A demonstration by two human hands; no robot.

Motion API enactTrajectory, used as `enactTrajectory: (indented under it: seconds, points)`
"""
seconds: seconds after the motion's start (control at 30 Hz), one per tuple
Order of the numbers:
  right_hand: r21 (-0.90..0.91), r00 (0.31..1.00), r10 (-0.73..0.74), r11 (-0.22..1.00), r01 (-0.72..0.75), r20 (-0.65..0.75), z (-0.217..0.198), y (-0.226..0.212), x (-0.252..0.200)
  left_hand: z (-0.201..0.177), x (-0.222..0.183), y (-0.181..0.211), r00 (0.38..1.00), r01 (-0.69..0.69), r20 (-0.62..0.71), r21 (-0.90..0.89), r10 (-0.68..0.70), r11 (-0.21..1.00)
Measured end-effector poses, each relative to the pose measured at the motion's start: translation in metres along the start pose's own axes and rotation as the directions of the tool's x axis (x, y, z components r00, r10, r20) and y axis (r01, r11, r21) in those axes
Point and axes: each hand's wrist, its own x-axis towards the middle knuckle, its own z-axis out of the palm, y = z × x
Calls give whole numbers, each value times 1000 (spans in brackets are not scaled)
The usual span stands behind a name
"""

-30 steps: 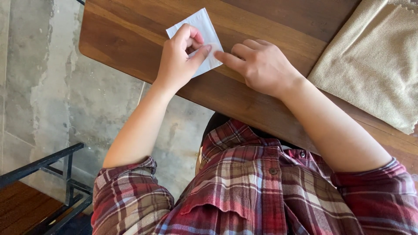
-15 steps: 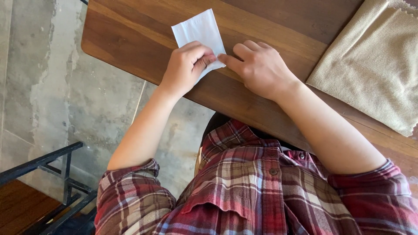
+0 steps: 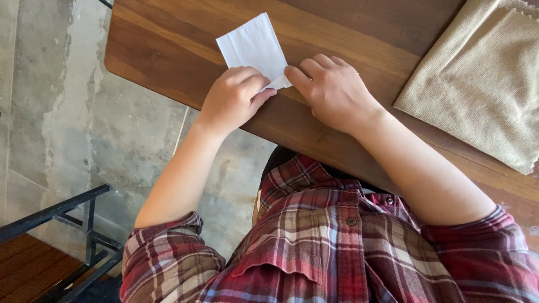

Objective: The person folds a white napkin, places a spoon and fork inside, and then slides the bundled cutlery into a brown paper sleeve.

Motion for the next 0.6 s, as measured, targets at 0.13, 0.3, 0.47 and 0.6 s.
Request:
enactTrajectory:
  seconds: [0.13,0.3,0.47,0.6]
  points:
    - [-32,999,8,999,-9,-42,-10,-7,5,0,2,3,1000,-2,-23,19,2,1000]
    - [56,936,-21,998,43,-350,-25,-31,20,-2,5,6,1000,-5,-24,43,6,999]
    - [166,908,-3,983,80,-418,32,-30,20,23,-12,-15,995,31,-102,129,-18,991]
    - [233,912,11,968,93,-411,48,-23,22,-5,-4,3,989,83,-121,-31,-87,996]
